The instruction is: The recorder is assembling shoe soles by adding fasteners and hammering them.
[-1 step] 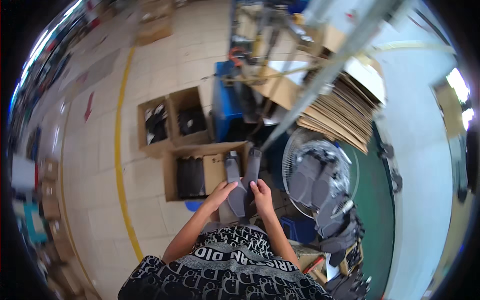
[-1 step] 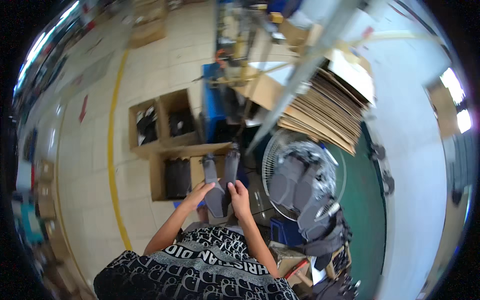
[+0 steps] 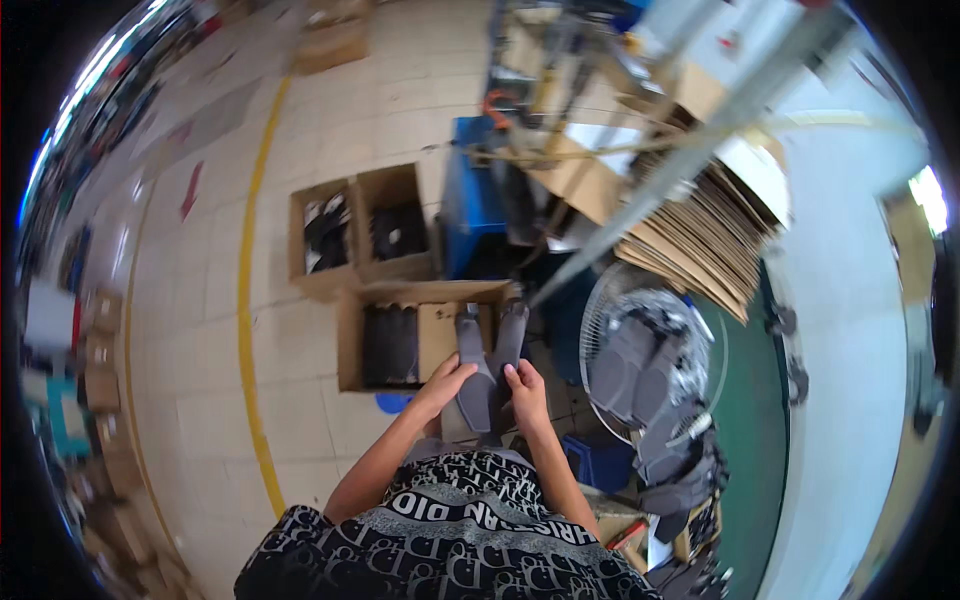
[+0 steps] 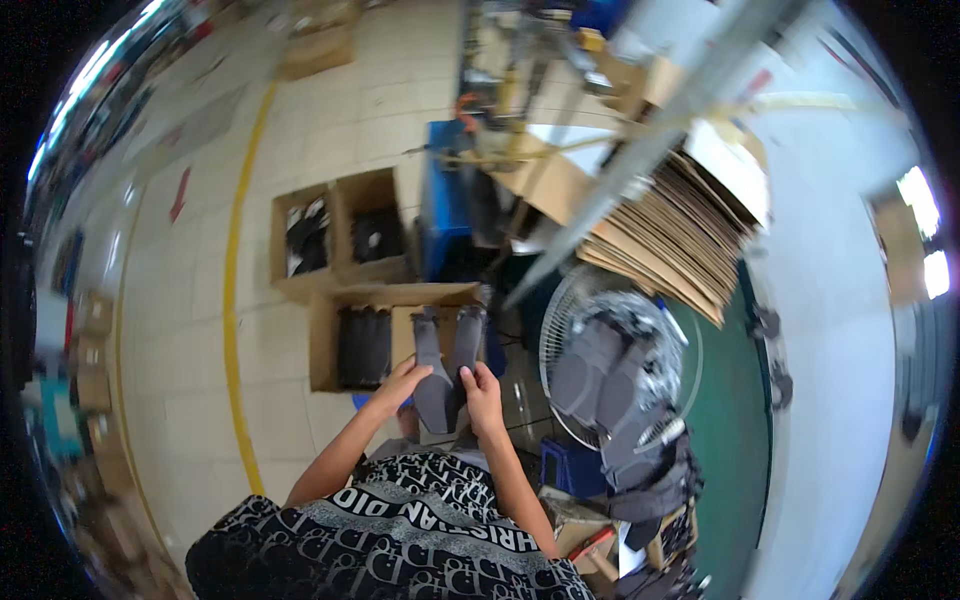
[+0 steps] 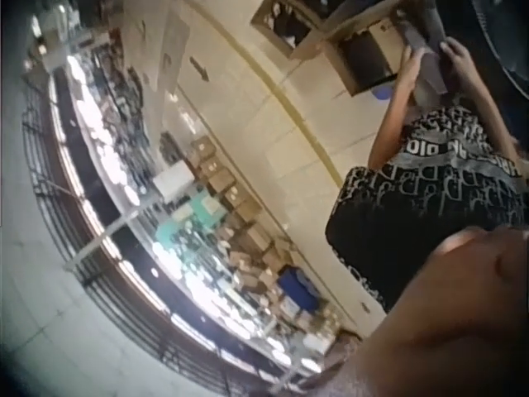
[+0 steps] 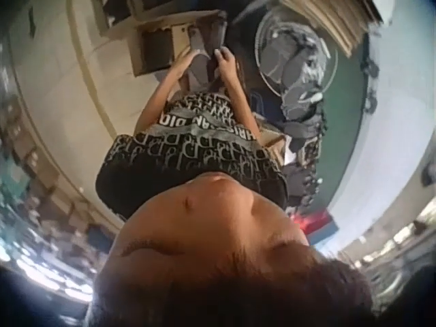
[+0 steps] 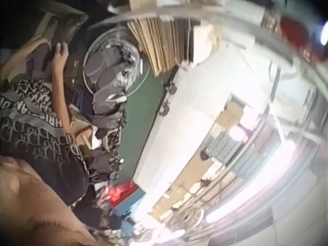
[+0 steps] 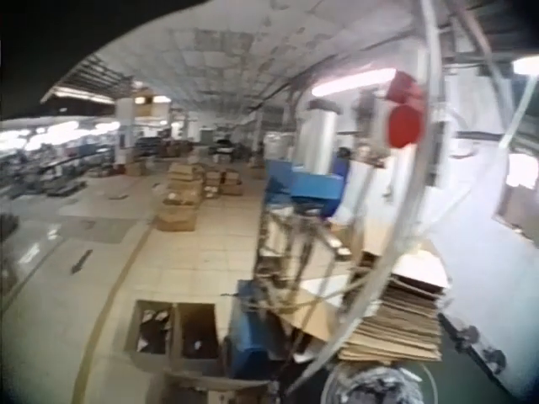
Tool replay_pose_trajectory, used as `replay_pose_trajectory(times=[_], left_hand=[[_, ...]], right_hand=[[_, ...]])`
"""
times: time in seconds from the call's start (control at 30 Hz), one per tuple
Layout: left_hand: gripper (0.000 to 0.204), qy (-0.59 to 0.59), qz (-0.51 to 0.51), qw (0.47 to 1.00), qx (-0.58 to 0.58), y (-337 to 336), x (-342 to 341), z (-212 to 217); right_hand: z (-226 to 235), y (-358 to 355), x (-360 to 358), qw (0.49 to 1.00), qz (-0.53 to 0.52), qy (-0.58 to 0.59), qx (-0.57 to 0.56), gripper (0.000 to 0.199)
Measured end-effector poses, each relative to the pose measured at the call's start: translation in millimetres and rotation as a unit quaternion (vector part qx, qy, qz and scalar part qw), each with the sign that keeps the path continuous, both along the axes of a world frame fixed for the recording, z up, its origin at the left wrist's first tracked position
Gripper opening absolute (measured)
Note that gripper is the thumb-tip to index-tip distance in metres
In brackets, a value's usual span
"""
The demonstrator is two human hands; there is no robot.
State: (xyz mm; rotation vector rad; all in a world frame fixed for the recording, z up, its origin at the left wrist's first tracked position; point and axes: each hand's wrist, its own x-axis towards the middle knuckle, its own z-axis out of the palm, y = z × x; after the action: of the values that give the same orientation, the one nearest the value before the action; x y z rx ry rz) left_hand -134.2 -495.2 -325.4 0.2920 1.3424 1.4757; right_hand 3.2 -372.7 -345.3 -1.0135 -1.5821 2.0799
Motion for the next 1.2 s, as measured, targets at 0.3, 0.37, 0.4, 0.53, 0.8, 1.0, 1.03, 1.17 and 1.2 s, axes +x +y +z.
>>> replay_pose_trajectory(times=[0.3,0.37,0.4,0.53,0.8,1.0,1.03,1.17,1.2], left_hand=[[0.032,0.058,0.133,0.981,-0.129,-58.0,-94.7,-180.7],[0.031,0.041,0.116,0.982,-0.147,-48.9,-116.1,-219.5],[0.032,0.024,0.117,0.976,-0.18,-38.9,-130.6,-235.3],[0.043,0.208,0.074,0.915,-0.338,-43.4,-161.8,-371.3],[0.048,0.419,0.057,0.844,-0.328,-5.9,-184.8,-409.0],[0.025,0.405,-0.05,0.896,-0.174,-24.8,-160.5,-293.2],[0.025,0.358,-0.084,0.913,-0.177,-9.4,-146.3,-267.1],[0.022,0.259,-0.159,0.951,-0.065,66.9,-74.3,-149.6],[0.023,0.244,-0.165,0.956,-0.016,94.1,-49.2,-113.1]], right_hand=[[-152.6,-51.1,-130.0,0.98,0.102,-0.098,-0.138,0.022],[-207.8,-40.5,-152.6,0.969,0.078,-0.128,-0.196,0.021],[-231.8,-39.3,-163.0,0.966,0.073,-0.139,-0.207,0.021],[-361.3,-55.0,-203.8,0.945,0.029,-0.207,-0.253,0.021],[-361.1,-26.0,-233.9,0.854,0.127,-0.466,0.191,0.049],[-126.9,12.8,-98.0,0.981,0.16,-0.108,-0.01,0.036],[-83.0,30.2,-55.5,0.98,0.173,-0.086,-0.041,0.038],[69.9,81.8,120.4,0.979,-0.154,-0.121,0.054,0.031],[70.0,93.6,175.4,0.94,-0.283,-0.171,0.085,0.029]])
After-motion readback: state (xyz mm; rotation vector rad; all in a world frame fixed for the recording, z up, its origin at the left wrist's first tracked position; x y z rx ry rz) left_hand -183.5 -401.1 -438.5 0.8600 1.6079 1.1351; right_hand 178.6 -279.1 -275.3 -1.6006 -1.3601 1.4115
